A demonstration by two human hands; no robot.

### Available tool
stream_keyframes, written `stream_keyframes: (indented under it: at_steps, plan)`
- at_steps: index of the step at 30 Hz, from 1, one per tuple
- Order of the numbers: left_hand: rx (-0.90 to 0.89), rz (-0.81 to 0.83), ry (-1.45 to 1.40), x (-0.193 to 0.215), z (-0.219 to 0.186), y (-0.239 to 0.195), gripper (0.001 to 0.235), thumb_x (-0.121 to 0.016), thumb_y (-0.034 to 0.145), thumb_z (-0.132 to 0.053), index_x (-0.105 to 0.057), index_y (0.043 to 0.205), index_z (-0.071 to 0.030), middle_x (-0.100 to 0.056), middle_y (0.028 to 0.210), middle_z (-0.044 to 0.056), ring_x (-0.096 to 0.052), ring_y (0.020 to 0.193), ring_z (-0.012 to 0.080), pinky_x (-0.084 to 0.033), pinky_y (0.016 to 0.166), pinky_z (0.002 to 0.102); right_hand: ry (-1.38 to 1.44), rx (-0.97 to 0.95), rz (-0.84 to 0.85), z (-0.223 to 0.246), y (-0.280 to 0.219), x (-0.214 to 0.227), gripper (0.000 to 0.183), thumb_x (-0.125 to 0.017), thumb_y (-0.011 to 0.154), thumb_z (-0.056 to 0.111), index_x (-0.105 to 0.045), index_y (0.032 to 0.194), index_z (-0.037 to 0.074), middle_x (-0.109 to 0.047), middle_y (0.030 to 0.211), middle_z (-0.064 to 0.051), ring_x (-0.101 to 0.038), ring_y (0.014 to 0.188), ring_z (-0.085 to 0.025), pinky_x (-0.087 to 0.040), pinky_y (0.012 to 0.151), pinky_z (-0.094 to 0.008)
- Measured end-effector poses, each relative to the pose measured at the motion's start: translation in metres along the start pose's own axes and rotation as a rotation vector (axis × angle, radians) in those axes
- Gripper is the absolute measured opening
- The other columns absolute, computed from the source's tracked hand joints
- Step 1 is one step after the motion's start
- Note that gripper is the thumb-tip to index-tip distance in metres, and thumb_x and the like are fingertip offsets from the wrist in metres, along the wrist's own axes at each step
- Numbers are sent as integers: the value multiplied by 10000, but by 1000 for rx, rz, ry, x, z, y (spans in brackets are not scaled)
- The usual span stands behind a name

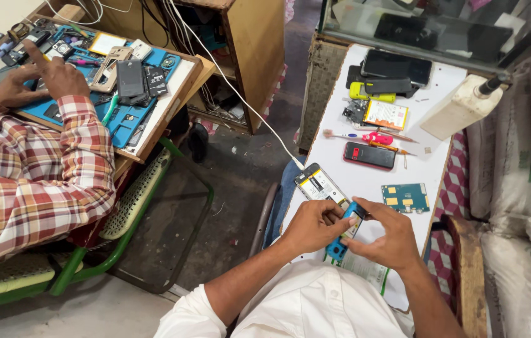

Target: The person inserts a battery into a blue feature phone, then attaches the keypad assembly to the phone body. The person repeatedly presses buttons on the keypad to test the device.

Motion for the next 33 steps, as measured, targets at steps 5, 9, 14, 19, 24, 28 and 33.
stream_keyframes:
  at_steps: [5, 9, 14, 19, 24, 28, 33]
  plan:
    - [-181, 142, -163, -8, -10, -1, 288, -552, 1055, -158, -678, 1277, -25, -662, 955, 88, -699, 853, 136, -549, 747, 275, 699, -135, -102, -39, -10, -7, 796, -902, 722, 213, -550, 1388, -44, -673, 1227, -159, -703, 1074, -220, -620, 947, -363]
    - [-392, 55, 154, -17, -18, -9, 341, -653, 977, -97, -688, 1314, -59, -642, 1063, 110, -638, 983, 249, -533, 840, 355, 1153, -264, -253, -64, -28, -25, 729, -837, 821, 313, -568, 1397, -44, -674, 1267, -168, -691, 1071, -213, -594, 929, -321]
    - [-713, -110, 412, -19, -28, -8, 512, -811, 800, -105, -706, 1301, -127, -605, 1245, 99, -566, 1194, 302, -507, 1005, 425, 1721, -341, -247, -81, -51, -48, 739, -803, 913, 404, -586, 1448, -57, -679, 1330, -169, -677, 1138, -213, -564, 850, -259]
    - [-810, -173, 378, -12, -26, 6, 508, -859, 760, -111, -714, 1246, -139, -625, 1298, 99, -620, 1202, 303, -522, 1008, 436, 1675, -443, -433, -74, -46, -60, 614, -741, 923, 532, -601, 1381, 148, -654, 1320, -41, -666, 1140, -234, -540, 1031, -398]
    - [-783, -160, 365, -20, -10, 11, 467, -876, 736, -94, -724, 1178, -86, -655, 1306, 98, -642, 1244, 320, -524, 1066, 459, 1855, -538, -333, -65, -53, -71, 586, -746, 876, 497, -642, 1314, 122, -694, 1289, -50, -665, 1192, -201, -545, 1040, -371]
    - [-744, -182, 392, -23, -10, 12, 329, -882, 772, -84, -705, 1050, -80, -669, 1325, 88, -641, 1312, 304, -502, 1153, 487, 1963, -428, -264, -60, -49, -70, 547, -787, 917, 415, -649, 1340, 96, -691, 1320, -56, -661, 1243, -192, -542, 1084, -336]
    - [-780, -200, 417, -23, -15, 10, 283, -870, 768, -79, -715, 1005, -84, -662, 1322, 98, -628, 1300, 317, -482, 1140, 523, 2012, -380, -251, -44, -45, -66, 497, -826, 885, 362, -666, 1280, 106, -698, 1286, -41, -669, 1234, -190, -546, 1116, -337]
Point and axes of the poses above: each hand's wrist, its own y-axis towards the middle knuckle, its own x-axis out of the back of the hand, z = x × y, the point moved 1 cm from there along y, towards the middle knuckle
